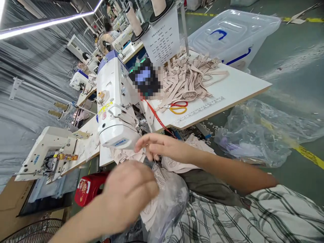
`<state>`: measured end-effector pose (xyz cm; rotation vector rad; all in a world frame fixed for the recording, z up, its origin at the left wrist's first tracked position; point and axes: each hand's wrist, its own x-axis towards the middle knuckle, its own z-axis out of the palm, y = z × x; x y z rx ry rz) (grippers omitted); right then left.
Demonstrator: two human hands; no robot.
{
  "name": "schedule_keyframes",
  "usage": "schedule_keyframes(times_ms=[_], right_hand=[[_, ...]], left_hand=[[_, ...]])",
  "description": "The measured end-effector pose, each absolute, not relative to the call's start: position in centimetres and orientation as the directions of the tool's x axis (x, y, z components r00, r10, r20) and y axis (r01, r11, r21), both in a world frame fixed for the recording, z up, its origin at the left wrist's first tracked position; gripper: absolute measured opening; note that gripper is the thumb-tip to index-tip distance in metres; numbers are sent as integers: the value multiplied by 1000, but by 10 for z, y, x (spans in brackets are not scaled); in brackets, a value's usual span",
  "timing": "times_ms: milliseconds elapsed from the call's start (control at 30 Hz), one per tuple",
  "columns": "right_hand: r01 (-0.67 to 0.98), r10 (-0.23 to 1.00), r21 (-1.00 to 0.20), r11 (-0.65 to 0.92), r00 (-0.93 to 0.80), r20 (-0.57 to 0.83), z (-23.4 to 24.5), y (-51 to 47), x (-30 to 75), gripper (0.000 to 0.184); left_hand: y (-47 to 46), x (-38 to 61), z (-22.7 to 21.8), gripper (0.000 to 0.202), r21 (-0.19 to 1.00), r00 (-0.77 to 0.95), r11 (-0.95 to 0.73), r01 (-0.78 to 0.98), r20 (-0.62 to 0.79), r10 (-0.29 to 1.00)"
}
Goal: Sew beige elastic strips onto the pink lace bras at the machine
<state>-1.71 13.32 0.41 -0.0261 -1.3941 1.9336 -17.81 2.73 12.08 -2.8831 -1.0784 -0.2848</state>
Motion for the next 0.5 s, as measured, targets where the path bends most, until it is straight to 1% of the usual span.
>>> schedule_keyframes(times_ms=[33, 67, 100, 167, 200, 300, 333, 367, 400, 433, 500], right_hand=[[-534, 483, -817, -215, -785, 387, 1, 129, -17, 35], [-519, 439, -813, -264, -815, 378, -3, 128, -19, 36], [-508, 445, -813, -284, -821, 358, -9, 130, -24, 35], [-496, 554, -822, -280, -783, 284, -23, 142, -41, 36], [-492, 626, -822, -288, -746, 228, -32, 151, -52, 38], [-524, 776, -779, -344, -626, 78, -65, 179, -78, 40], [-534, 796, -770, -348, -602, 58, -77, 185, -81, 39], [-533, 797, -772, -347, -601, 57, -88, 189, -80, 39], [-512, 777, -786, -347, -626, 66, -100, 191, -74, 38], [-465, 731, -814, -349, -678, 75, -111, 189, -64, 38], [-310, 585, -886, -345, -809, 56, -133, 183, -38, 38]], left_hand=[[18, -175, 102, 23, 68, 771, -784, 616, 151, 619], [12, -174, 85, 21, 122, 781, -791, 600, 127, 612], [9, -173, 70, 19, 164, 782, -790, 590, 125, 610], [11, -175, 47, 18, 192, 740, -765, 615, 194, 644], [15, -176, 39, 17, 171, 713, -756, 632, 253, 654], [29, -178, 25, 25, 21, 655, -727, 686, 419, 630], [34, -177, 22, 30, -31, 647, -710, 703, 440, 622], [40, -176, 20, 34, -82, 647, -686, 723, 430, 630], [46, -175, 17, 38, -140, 647, -654, 743, 396, 651], [52, -175, 14, 41, -211, 648, -616, 759, 341, 681], [63, -178, 10, 41, -358, 656, -566, 743, 220, 722]])
